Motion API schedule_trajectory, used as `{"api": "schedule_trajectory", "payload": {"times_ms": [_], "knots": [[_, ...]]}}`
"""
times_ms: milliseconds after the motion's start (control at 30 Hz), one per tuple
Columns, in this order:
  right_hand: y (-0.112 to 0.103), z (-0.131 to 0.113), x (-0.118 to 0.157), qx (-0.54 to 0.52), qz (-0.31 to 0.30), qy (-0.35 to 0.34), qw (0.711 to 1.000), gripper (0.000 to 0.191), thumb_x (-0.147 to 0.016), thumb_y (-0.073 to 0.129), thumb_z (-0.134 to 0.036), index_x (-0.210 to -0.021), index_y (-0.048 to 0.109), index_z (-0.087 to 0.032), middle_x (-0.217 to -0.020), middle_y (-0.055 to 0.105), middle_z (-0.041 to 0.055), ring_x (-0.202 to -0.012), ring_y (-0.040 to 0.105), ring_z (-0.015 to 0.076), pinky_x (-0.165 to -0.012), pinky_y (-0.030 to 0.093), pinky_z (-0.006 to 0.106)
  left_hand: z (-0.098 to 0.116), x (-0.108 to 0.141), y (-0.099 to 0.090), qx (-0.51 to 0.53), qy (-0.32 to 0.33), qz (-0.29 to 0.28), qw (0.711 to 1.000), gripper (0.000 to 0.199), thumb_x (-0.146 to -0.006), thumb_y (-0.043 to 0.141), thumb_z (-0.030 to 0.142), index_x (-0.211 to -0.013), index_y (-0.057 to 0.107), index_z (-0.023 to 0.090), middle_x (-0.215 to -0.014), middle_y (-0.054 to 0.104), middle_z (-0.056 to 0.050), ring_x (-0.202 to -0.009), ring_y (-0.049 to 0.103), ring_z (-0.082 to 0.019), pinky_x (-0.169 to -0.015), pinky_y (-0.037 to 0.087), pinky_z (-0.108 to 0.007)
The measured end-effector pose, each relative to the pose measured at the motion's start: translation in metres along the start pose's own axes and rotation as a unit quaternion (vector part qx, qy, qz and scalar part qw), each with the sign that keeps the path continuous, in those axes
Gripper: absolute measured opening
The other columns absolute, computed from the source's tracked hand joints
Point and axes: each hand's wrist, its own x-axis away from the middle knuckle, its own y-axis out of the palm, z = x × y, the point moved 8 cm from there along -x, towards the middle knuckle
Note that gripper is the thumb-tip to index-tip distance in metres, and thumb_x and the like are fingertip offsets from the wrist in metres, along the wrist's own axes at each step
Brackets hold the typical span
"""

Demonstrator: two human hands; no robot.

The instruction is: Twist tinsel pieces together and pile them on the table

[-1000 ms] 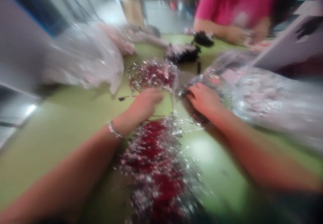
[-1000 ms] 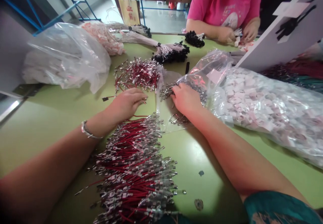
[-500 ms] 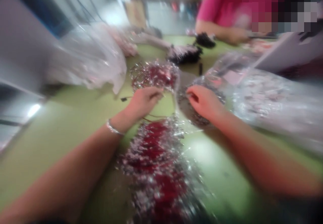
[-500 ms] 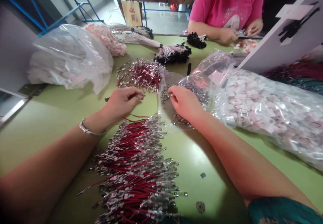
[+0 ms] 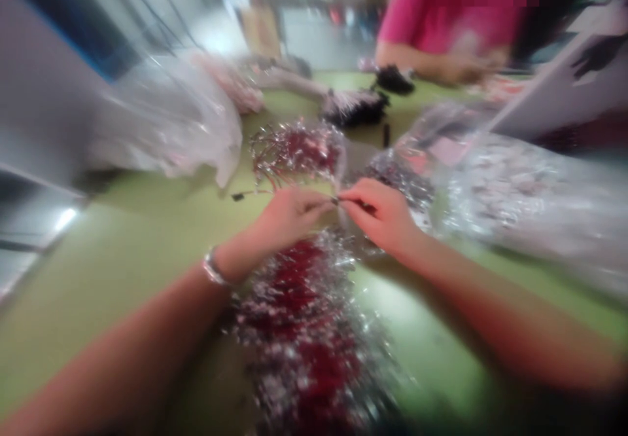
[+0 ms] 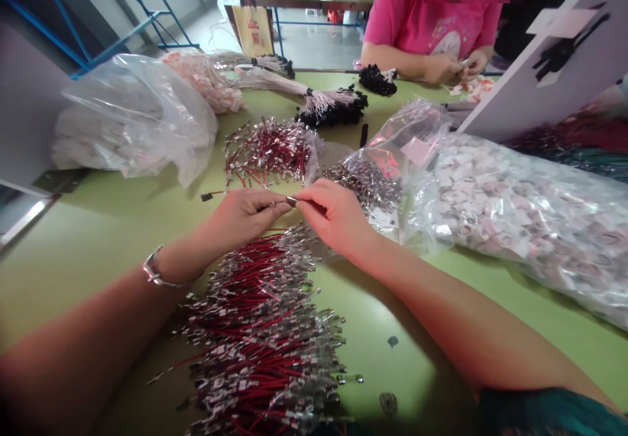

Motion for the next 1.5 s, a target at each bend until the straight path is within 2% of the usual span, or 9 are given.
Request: {"api": "schedule_trajectory", "payload": {"times_ms": [200,367,533,700,833,933,1100,1300,1500], "knots": [[0.011,-0.004,0.0,0.045,-0.135,-0.037,0.989,0.024,-0.09,0.048,-0.015,-0.089,0.072,-0.019,-0.08,0.064,0.0047,-0.076,0.059,0.0154,-0.07,0.045,0.029,0.009,0.002,0.011,-0.259,0.036,-0.104,0.959,0.034,-0.095,0.042,0.035,-0.088,0.071,0.017,-0.08,0.069,-0.007,-0.067,0.058,-0.016,-0.059,0.036,-0.028],[0.017,-0.004,0.001,0.05,-0.201,0.031,0.978,0.016,-0.085,0.058,-0.014,-0.079,0.072,-0.018,-0.075,0.066,0.0029,-0.072,0.059,0.0137,-0.068,0.044,0.028,0.022,0.009,0.023,-0.361,0.105,-0.18,0.909,0.026,-0.094,0.042,0.024,-0.095,0.068,0.018,-0.084,0.068,-0.007,-0.07,0.058,-0.017,-0.056,0.032,-0.028],[0.009,0.02,-0.006,0.05,-0.174,0.125,0.975,0.019,-0.089,0.055,-0.023,-0.091,0.074,-0.022,-0.086,0.072,0.0025,-0.075,0.063,0.0153,-0.071,0.046,0.03,0.012,0.001,0.013,-0.313,0.054,-0.157,0.935,0.027,-0.091,0.044,0.028,-0.085,0.069,0.018,-0.084,0.069,-0.008,-0.068,0.057,-0.017,-0.057,0.035,-0.029],[0.018,0.047,-0.006,0.221,-0.204,0.039,0.953,0.025,-0.091,0.048,-0.02,-0.101,0.071,-0.023,-0.105,0.067,0.0079,-0.097,0.059,0.0221,-0.075,0.044,0.033,-0.007,-0.005,0.009,-0.199,0.033,-0.155,0.967,0.026,-0.087,0.05,0.034,-0.078,0.07,0.02,-0.082,0.069,-0.007,-0.068,0.058,-0.017,-0.062,0.039,-0.03],[0.026,0.058,0.0,0.286,-0.208,0.017,0.935,0.023,-0.096,0.044,-0.025,-0.093,0.067,-0.022,-0.1,0.064,0.0077,-0.091,0.056,0.02,-0.07,0.042,0.03,-0.019,-0.002,0.012,-0.148,0.013,-0.213,0.966,0.036,-0.089,0.046,0.036,-0.063,0.064,0.019,-0.063,0.063,-0.003,-0.057,0.053,-0.014,-0.059,0.037,-0.029],[0.027,0.051,0.001,0.306,-0.22,-0.013,0.926,0.025,-0.095,0.041,-0.021,-0.087,0.064,-0.019,-0.1,0.064,0.0101,-0.093,0.055,0.0214,-0.07,0.04,0.03,-0.026,-0.002,0.006,-0.114,-0.01,-0.207,0.972,0.029,-0.088,0.049,0.036,-0.075,0.069,0.02,-0.075,0.069,-0.004,-0.067,0.059,-0.016,-0.065,0.041,-0.028],[0.006,0.038,-0.004,0.2,-0.141,0.078,0.966,0.019,-0.09,0.046,-0.021,-0.095,0.063,-0.017,-0.089,0.068,0.0075,-0.074,0.058,0.0183,-0.067,0.041,0.031,-0.021,-0.004,-0.004,-0.007,-0.039,-0.134,0.99,0.037,-0.095,0.039,0.043,-0.105,0.068,0.022,-0.089,0.071,-0.005,-0.079,0.062,-0.015,-0.071,0.046,-0.027],[0.004,0.011,0.0,0.031,-0.063,0.063,0.996,0.016,-0.09,0.049,-0.027,-0.09,0.064,-0.022,-0.087,0.07,0.0024,-0.076,0.061,0.015,-0.069,0.045,0.028,0.0,-0.001,0.004,0.044,-0.045,-0.099,0.993,0.034,-0.093,0.044,0.037,-0.075,0.066,0.018,-0.068,0.063,-0.001,-0.062,0.055,-0.011,-0.06,0.043,-0.025],[0.012,0.006,0.002,0.055,-0.114,0.021,0.992,0.02,-0.092,0.046,-0.026,-0.09,0.066,-0.021,-0.086,0.07,0.004,-0.079,0.062,0.0157,-0.072,0.046,0.029,0.001,0.0,0.01,0.008,-0.016,-0.1,0.995,0.038,-0.095,0.041,0.038,-0.069,0.061,0.017,-0.063,0.061,-0.001,-0.059,0.053,-0.011,-0.06,0.042,-0.026]]}}
